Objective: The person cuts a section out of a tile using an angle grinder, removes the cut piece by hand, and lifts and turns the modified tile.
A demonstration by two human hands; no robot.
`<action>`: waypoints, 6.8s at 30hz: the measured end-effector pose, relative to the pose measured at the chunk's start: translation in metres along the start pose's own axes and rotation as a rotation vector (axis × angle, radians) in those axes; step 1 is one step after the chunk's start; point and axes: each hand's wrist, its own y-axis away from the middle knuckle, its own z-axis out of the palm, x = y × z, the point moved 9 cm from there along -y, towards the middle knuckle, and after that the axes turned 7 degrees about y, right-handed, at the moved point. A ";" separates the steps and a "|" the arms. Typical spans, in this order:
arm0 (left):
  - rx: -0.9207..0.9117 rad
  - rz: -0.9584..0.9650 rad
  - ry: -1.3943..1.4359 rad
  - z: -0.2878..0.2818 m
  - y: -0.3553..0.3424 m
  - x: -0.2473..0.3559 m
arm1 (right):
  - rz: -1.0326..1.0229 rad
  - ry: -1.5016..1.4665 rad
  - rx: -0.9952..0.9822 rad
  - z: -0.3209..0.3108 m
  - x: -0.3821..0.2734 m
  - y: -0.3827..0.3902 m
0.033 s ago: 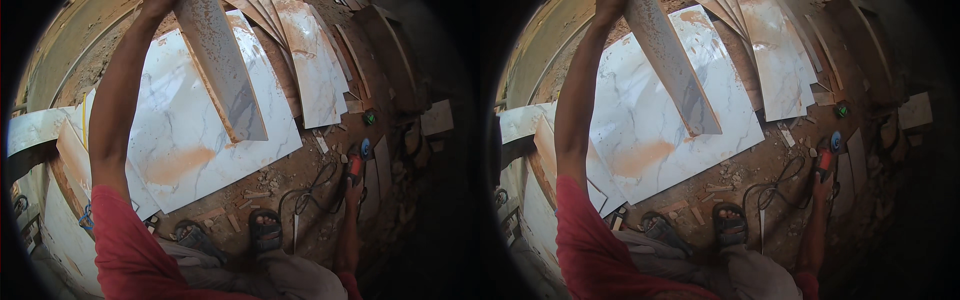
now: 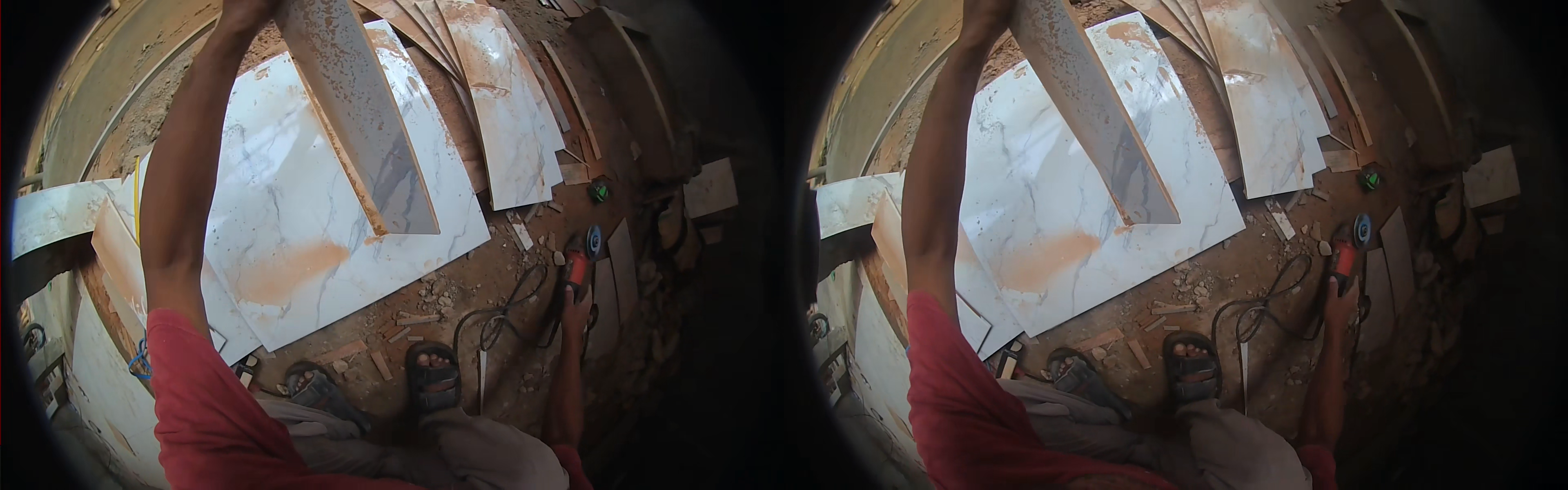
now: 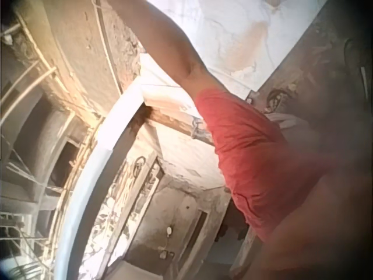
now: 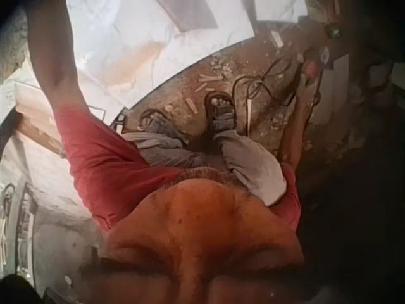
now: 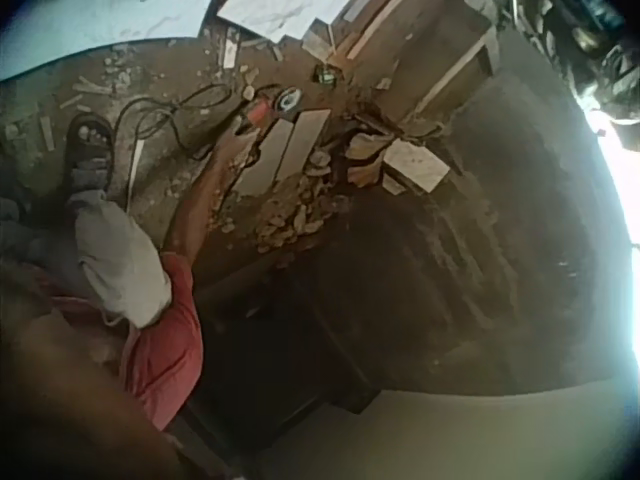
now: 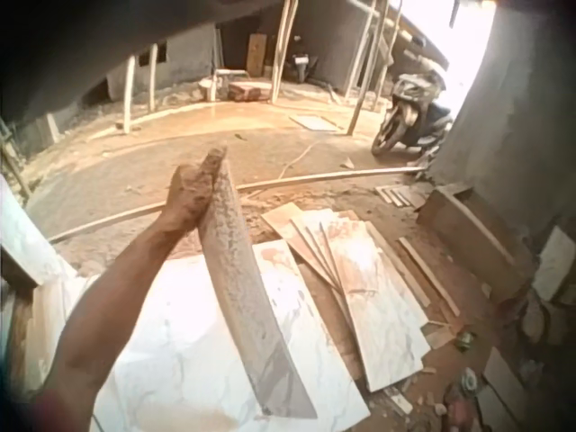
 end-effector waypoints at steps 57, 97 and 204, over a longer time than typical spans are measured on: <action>-1.098 -0.780 -0.502 -0.238 0.518 -0.035 | -0.110 -1.036 -0.487 0.050 -0.276 -0.119; -0.010 -1.628 1.299 -0.063 0.627 -0.086 | -0.512 -0.141 -0.242 0.082 -0.334 0.062; 0.040 -1.307 1.095 -0.155 0.511 -0.065 | -1.187 -1.034 -0.255 -0.266 -0.550 0.284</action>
